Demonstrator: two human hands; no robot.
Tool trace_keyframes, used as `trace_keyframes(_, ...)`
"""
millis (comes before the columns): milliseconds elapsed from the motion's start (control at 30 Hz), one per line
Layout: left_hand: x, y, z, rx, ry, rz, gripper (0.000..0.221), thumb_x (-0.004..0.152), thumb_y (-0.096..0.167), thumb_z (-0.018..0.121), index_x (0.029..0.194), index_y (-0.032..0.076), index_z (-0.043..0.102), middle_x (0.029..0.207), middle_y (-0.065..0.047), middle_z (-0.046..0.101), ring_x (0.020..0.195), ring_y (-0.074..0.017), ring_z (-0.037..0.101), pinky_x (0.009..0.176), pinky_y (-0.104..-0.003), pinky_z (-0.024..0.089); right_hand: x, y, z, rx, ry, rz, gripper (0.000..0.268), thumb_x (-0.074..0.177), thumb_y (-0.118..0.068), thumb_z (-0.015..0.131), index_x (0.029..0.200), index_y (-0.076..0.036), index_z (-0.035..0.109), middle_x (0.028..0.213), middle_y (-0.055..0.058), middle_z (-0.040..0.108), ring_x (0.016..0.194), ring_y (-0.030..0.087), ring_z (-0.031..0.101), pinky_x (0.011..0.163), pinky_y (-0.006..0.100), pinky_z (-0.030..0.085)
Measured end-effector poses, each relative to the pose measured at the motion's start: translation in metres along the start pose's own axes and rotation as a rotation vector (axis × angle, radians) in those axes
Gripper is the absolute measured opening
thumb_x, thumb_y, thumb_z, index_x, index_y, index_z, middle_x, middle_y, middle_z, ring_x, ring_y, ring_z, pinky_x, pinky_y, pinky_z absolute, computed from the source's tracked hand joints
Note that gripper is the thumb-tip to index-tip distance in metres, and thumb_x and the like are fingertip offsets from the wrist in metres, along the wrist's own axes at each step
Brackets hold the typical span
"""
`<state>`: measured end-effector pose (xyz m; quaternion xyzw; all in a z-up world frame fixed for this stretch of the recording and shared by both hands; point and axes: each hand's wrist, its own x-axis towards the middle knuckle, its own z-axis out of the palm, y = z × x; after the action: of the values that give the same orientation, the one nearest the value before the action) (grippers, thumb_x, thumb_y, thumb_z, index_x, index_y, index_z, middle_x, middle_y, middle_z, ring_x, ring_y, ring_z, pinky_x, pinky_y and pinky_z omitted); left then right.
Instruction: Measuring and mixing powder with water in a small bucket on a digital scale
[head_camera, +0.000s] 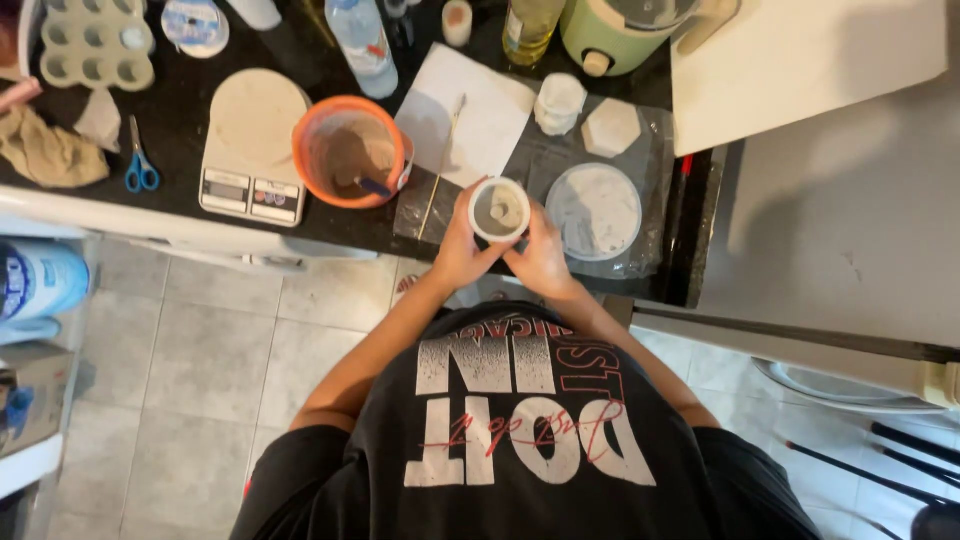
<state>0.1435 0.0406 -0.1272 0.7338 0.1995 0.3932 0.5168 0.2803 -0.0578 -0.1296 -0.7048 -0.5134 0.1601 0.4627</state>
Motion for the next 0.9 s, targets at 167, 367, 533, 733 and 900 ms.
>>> trace_keyframes(167,-0.012,-0.022,0.006,0.032,0.014,0.003,0.086,0.081,0.024,0.090,0.144,-0.007,0.041,0.131,-0.028,0.051,0.129,-0.0481,0.054,0.116,-0.054,0.040,-0.006,0.019,0.010,-0.042,-0.041,0.018,0.072,0.068,-0.003,0.080,0.136,0.002,0.056,0.117,0.028,0.064,0.107,0.050,0.066,0.073,0.053,0.064)
trace_keyframes(367,-0.009,-0.020,0.005,0.057,0.030,0.052,0.082,0.082,0.022,0.088,0.143,-0.008,0.042,0.130,-0.028,0.052,0.128,-0.0496,0.054,0.115,-0.055,0.040,-0.004,0.027,0.016,-0.015,0.002,-0.036,0.074,0.067,-0.003,0.082,0.136,0.001,0.056,0.120,0.026,0.063,0.111,0.050,0.064,0.079,0.054,0.061)
trace_keyframes(533,-0.009,-0.020,0.004,0.028,0.049,0.035,0.082,0.080,0.020,0.088,0.142,-0.008,0.043,0.131,-0.030,0.051,0.129,-0.0510,0.053,0.116,-0.055,0.039,-0.003,0.009,0.011,-0.007,0.036,-0.062,0.073,0.068,0.001,0.080,0.137,0.005,0.054,0.122,0.031,0.061,0.111,0.054,0.062,0.078,0.056,0.060)
trace_keyframes(733,-0.009,-0.029,0.003,0.048,0.063,0.001,0.086,0.076,0.023,0.093,0.142,-0.006,0.045,0.132,-0.028,0.053,0.129,-0.0483,0.055,0.114,-0.054,0.042,-0.002,0.018,0.019,0.025,0.051,-0.056,0.069,0.068,-0.003,0.084,0.132,0.002,0.059,0.117,0.027,0.065,0.108,0.051,0.065,0.077,0.055,0.061)
trace_keyframes(900,-0.008,-0.034,0.001,0.051,0.029,-0.028,0.096,0.072,0.023,0.097,0.146,-0.004,0.043,0.141,-0.027,0.050,0.134,-0.0467,0.052,0.117,-0.054,0.041,-0.005,0.034,0.022,0.041,0.032,-0.020,0.071,0.069,-0.002,0.082,0.135,0.001,0.057,0.122,0.028,0.062,0.110,0.051,0.063,0.074,0.054,0.063)
